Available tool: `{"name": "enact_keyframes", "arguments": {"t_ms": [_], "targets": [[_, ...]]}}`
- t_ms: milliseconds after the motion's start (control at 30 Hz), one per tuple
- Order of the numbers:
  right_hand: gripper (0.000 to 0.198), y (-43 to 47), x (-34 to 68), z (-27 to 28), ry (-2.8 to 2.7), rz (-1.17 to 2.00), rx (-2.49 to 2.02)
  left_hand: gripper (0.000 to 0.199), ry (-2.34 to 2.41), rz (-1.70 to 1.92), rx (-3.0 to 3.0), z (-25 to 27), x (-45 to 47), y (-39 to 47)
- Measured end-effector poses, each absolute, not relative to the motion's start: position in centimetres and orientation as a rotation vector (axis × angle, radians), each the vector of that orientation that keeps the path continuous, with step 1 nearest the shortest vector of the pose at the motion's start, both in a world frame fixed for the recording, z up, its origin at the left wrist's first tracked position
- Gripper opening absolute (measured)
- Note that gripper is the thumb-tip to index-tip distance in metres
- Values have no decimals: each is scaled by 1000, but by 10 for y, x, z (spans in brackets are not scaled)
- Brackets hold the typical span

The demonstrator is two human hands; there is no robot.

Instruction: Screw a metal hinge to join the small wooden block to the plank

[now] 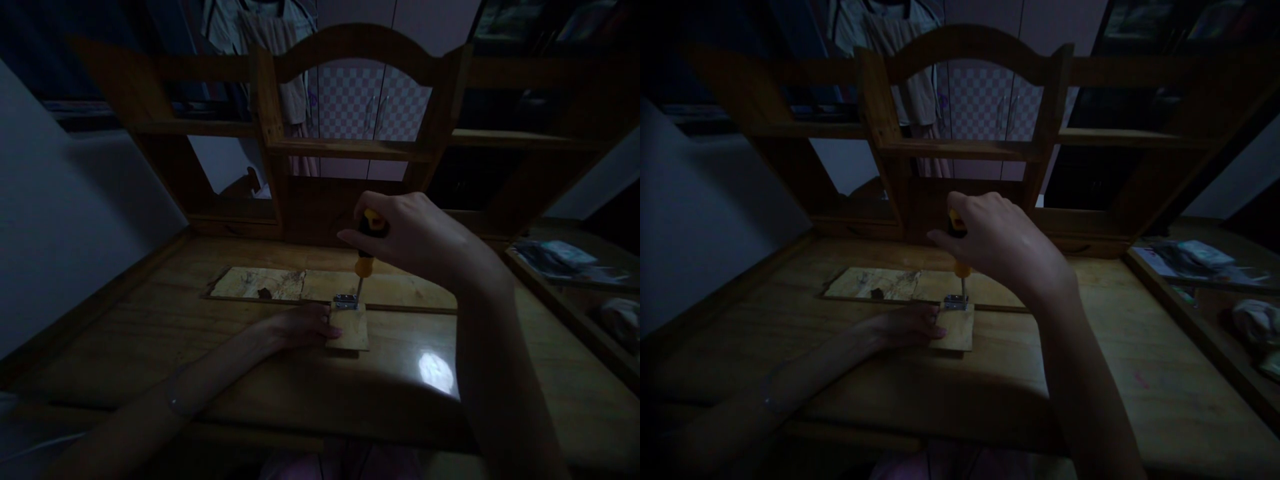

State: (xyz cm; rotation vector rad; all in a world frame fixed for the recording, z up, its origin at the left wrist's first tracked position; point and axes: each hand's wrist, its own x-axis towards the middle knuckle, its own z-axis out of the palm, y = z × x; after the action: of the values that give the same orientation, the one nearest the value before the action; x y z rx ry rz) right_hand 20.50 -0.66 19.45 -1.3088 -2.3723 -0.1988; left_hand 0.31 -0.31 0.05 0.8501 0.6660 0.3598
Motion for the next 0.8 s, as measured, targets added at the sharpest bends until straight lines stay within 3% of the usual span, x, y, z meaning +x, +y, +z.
{"name": "enact_keyframes", "arguments": {"t_ms": [233,800], "targets": [[29,-8,203,196,-2404,-96,-1280,37,699,338,885,6,2,-5],[30,-8,198,194,-2360,-271,-1351,43,602,337,882,0,3,-4]]}}
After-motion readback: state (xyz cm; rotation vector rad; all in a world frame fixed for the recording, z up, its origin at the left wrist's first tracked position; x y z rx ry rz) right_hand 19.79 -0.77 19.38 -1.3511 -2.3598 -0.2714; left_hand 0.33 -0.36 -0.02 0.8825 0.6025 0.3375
